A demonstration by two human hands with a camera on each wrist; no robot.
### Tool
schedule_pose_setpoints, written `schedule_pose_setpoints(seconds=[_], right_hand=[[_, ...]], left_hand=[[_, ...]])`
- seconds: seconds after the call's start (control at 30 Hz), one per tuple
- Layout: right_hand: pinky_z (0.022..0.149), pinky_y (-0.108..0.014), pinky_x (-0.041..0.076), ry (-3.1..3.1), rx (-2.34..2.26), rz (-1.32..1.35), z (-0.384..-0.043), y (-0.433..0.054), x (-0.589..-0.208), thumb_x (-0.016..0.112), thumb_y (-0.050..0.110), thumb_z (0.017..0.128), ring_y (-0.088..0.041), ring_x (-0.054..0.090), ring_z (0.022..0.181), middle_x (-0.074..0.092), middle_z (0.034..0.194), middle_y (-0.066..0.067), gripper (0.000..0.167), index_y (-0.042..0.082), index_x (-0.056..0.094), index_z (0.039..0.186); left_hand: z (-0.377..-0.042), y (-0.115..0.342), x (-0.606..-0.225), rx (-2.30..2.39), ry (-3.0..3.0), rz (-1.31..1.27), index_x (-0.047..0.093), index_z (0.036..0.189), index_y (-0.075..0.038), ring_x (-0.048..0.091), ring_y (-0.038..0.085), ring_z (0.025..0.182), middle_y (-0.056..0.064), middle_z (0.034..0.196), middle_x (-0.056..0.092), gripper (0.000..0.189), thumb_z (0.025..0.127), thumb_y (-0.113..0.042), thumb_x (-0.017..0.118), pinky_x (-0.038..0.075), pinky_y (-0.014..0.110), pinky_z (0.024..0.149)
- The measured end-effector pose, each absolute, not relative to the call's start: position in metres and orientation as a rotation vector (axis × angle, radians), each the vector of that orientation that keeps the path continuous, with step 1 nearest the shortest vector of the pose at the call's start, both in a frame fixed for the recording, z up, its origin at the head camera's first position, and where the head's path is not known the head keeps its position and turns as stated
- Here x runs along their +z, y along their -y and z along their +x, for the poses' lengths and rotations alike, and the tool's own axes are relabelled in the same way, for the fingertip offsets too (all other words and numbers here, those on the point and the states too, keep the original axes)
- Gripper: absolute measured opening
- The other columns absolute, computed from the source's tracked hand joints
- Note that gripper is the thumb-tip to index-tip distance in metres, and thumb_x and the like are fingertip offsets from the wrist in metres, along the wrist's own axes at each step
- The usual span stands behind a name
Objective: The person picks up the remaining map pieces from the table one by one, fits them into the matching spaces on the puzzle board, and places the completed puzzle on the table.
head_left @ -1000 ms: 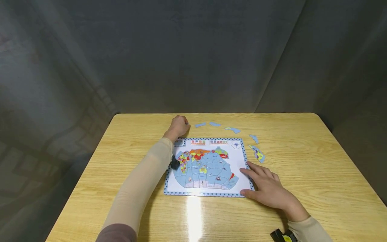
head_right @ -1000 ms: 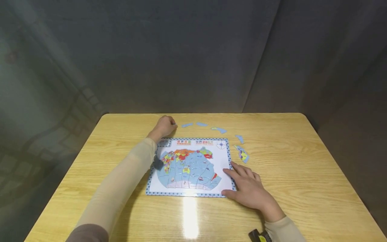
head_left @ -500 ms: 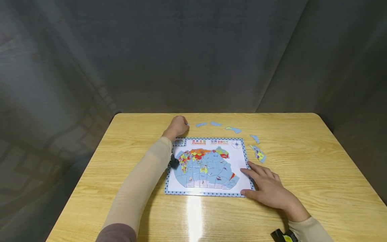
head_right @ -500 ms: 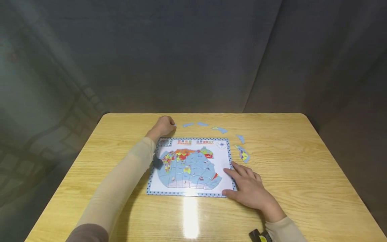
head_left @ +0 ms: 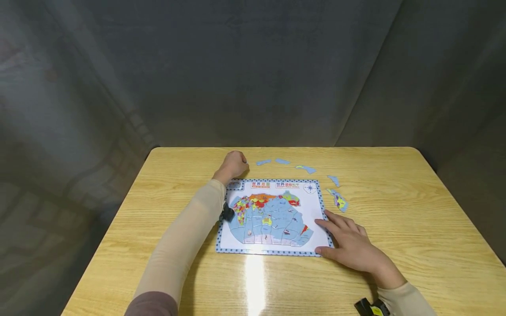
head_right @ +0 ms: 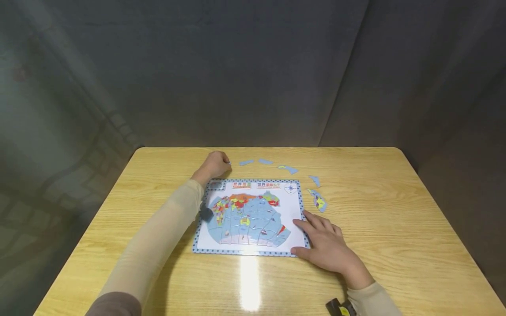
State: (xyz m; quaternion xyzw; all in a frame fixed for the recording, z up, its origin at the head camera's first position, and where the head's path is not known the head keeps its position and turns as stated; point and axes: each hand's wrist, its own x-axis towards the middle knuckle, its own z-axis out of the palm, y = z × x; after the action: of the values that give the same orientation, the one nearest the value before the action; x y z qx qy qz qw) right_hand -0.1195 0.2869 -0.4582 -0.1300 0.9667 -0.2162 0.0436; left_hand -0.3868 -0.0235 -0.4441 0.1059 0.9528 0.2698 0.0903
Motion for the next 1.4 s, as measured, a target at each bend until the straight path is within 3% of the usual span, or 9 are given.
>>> schedule_pose_setpoints(seconds=[0.1,0.23,0.47,0.53,0.73,1.0,1.4], right_hand=[[0.098,-0.064,0.021,-2.955,-0.660,-0.394,-0.1202,-0.2868,-0.4584,0.067,0.058,0.085,-0.043,0.025,0.137,0.028,0.157,-0.013,0.073,0.020,0.050,0.144],[0.098,-0.064,0.021,-2.958,-0.667,-0.399,-0.1215,-0.2870,-0.4591,0.067,0.059,0.085,-0.044,0.026,0.136,0.029,0.156,-0.014,0.073,0.019,0.050,0.143],[0.099,-0.064,0.020,-2.944,-0.657,-0.390,-0.1229,-0.2867,-0.4621,0.068,0.058,0.084,-0.042,0.025,0.137,0.028,0.157,-0.012,0.073,0.020,0.050,0.144],[0.099,-0.063,0.020,-2.945,-0.654,-0.391,-0.1233,-0.2868,-0.4625,0.068,0.057,0.084,-0.042,0.025,0.137,0.028,0.157,-0.012,0.073,0.020,0.050,0.144],[0.098,-0.064,0.020,-2.953,-0.667,-0.398,-0.1232,-0.2868,-0.4620,0.068,0.058,0.084,-0.043,0.026,0.136,0.029,0.157,-0.013,0.073,0.019,0.050,0.144],[0.098,-0.064,0.021,-2.953,-0.658,-0.406,-0.1221,-0.2870,-0.4617,0.068,0.059,0.084,-0.043,0.026,0.135,0.029,0.156,-0.013,0.073,0.020,0.051,0.143],[0.097,-0.065,0.021,-2.958,-0.655,-0.413,-0.1235,-0.2877,-0.4602,0.067,0.059,0.084,-0.044,0.026,0.135,0.029,0.156,-0.014,0.073,0.020,0.050,0.143]], left_hand=[[-0.3878,0.0233,-0.4457,0.779,-2.851,0.314,0.065,0.088,-0.005,0.049,0.020,0.075,0.008,0.089,0.058,0.014,0.094,-0.018,0.063,0.045,0.036,0.073],[-0.3891,0.0240,-0.4473,0.772,-2.853,0.295,0.067,0.111,-0.003,0.055,0.022,0.095,0.011,0.115,0.062,0.024,0.093,-0.019,0.064,0.049,0.041,0.088],[-0.3892,0.0272,-0.4472,0.811,-2.824,0.290,0.066,0.081,-0.007,0.051,0.021,0.069,0.008,0.080,0.059,0.017,0.092,-0.019,0.064,0.043,0.036,0.067],[-0.3890,0.0276,-0.4468,0.816,-2.820,0.279,0.065,0.083,-0.007,0.051,0.020,0.071,0.007,0.081,0.059,0.015,0.092,-0.019,0.065,0.043,0.035,0.067],[-0.3873,0.0276,-0.4457,0.836,-2.810,0.243,0.064,0.106,-0.007,0.052,0.021,0.089,0.006,0.108,0.060,0.019,0.092,-0.020,0.066,0.047,0.038,0.079],[-0.3849,0.0265,-0.4448,0.846,-2.815,0.243,0.063,0.088,-0.008,0.052,0.021,0.078,0.008,0.090,0.058,0.012,0.090,-0.019,0.068,0.043,0.035,0.068],[-0.3824,0.0255,-0.4470,0.827,-2.841,0.269,0.062,0.092,-0.009,0.053,0.022,0.082,0.007,0.093,0.058,0.012,0.090,-0.019,0.068,0.044,0.035,0.069]])
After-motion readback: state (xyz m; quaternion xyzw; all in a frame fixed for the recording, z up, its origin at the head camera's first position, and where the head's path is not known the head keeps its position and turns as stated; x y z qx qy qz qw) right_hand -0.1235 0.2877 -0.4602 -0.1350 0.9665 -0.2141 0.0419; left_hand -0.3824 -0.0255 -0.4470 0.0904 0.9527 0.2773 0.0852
